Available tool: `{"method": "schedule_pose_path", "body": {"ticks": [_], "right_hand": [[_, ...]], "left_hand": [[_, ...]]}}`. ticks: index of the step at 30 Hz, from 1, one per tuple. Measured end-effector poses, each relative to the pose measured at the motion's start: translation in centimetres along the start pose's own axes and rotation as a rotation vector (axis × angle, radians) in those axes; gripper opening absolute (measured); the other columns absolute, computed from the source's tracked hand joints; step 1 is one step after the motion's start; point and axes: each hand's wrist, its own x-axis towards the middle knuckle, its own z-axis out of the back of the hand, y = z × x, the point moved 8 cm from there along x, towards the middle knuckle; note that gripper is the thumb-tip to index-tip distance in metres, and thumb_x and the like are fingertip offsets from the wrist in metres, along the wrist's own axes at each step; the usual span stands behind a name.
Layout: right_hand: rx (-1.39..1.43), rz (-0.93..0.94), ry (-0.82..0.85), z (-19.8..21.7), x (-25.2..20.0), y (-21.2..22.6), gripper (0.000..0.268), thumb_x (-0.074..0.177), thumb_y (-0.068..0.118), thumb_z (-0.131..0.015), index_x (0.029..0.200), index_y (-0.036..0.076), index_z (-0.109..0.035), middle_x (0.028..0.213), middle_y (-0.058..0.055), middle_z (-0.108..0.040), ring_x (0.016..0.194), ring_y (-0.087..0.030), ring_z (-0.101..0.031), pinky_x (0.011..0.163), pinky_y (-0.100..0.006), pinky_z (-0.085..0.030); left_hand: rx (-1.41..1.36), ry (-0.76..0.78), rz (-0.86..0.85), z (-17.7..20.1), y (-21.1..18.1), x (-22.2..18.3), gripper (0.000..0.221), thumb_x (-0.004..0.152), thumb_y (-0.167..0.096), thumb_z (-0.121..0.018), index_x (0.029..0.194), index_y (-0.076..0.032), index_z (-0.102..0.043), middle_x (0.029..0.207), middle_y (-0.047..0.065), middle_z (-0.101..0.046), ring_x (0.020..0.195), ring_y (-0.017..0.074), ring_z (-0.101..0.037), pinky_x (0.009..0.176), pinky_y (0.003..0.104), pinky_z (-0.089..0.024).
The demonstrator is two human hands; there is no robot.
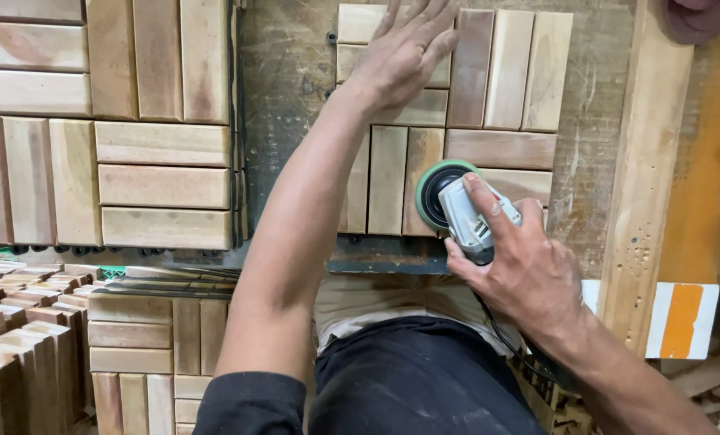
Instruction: Sanding the surface of wooden interlocking deck tiles using an orbital sander to achieve a smooth finish.
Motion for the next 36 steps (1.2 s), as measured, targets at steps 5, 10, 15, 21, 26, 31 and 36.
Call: {"method": "schedule_pose_path", "body": {"ticks": [5,10,15,21,26,31,36], "right_hand": [[0.154,-0.105,0.149,1.6,4.6,-1.2,0.093,0.089,0.069,-0.061,0.167,0.041,-0.019,0.107,-0.018,-0.047,0.063,-0.026,-0.066,0.045,-0.039,-0.067],[0.191,-0.267,0.128,4.0,9.7,-3.8,0.081,0.099,0.057,-0.065,0.169,0.030,-0.033,0.101,-0.024,-0.052,0.080,-0.042,-0.064,0.069,-0.056,-0.061],[0.266,-0.328,0.089,6.8,14.1,-3.9,0.077,0.099,0.049,-0.067,0.165,0.027,-0.036,0.113,-0.030,-0.052,0.096,-0.049,-0.061,0.074,-0.064,-0.057],[0.284,-0.250,0.020,7.7,18.9,-1.1,0.074,0.098,0.049,-0.070,0.162,0.025,-0.040,0.119,-0.034,-0.053,0.109,-0.053,-0.055,0.082,-0.066,-0.052],[0.271,-0.166,0.044,7.2,21.3,3.4,0.078,0.098,0.051,-0.070,0.163,0.026,-0.034,0.116,-0.030,-0.050,0.104,-0.048,-0.057,0.083,-0.061,-0.052],[0.228,-0.135,0.029,7.0,23.2,6.8,0.080,0.094,0.055,-0.070,0.160,0.028,-0.035,0.112,-0.029,-0.051,0.096,-0.050,-0.062,0.075,-0.062,-0.053],[0.264,-0.085,0.028,7.4,23.6,8.3,0.079,0.094,0.054,-0.070,0.160,0.028,-0.036,0.113,-0.029,-0.052,0.102,-0.051,-0.059,0.082,-0.063,-0.050]], "left_hand": [[0.402,-0.176,-0.004,-0.1,1.7,-4.9,0.058,0.119,-0.040,-0.034,0.166,-0.009,-0.027,0.171,0.005,-0.015,0.158,0.0233,-0.009,0.128,0.052,0.001],[0.439,0.021,0.293,-0.2,0.4,-10.2,0.068,0.117,-0.052,-0.016,0.168,-0.011,0.000,0.172,0.005,0.012,0.159,0.0193,0.011,0.131,0.048,0.009],[0.493,0.052,0.394,-1.3,-2.1,-15.1,0.077,0.121,-0.063,-0.028,0.167,-0.009,0.003,0.171,0.008,0.014,0.160,0.0209,0.010,0.133,0.051,0.004],[0.475,-0.065,0.422,-2.3,-3.2,-18.0,0.082,0.116,-0.066,-0.036,0.166,-0.008,-0.005,0.171,0.010,0.005,0.161,0.0232,0.003,0.132,0.052,0.000],[0.330,-0.404,0.318,-1.2,-3.8,-18.9,0.079,0.107,-0.054,-0.055,0.163,-0.006,-0.028,0.171,0.011,-0.019,0.160,0.0249,-0.016,0.133,0.054,-0.014],[0.205,-0.549,0.255,-0.2,-4.1,-19.4,0.068,0.102,-0.043,-0.061,0.152,0.003,-0.049,0.164,0.021,-0.032,0.156,0.0338,-0.028,0.129,0.057,-0.023],[0.133,-0.580,0.306,-0.3,-3.3,-19.9,0.079,0.098,-0.040,-0.069,0.157,0.001,-0.036,0.167,0.023,-0.026,0.159,0.0376,-0.025,0.132,0.055,-0.022]]}}
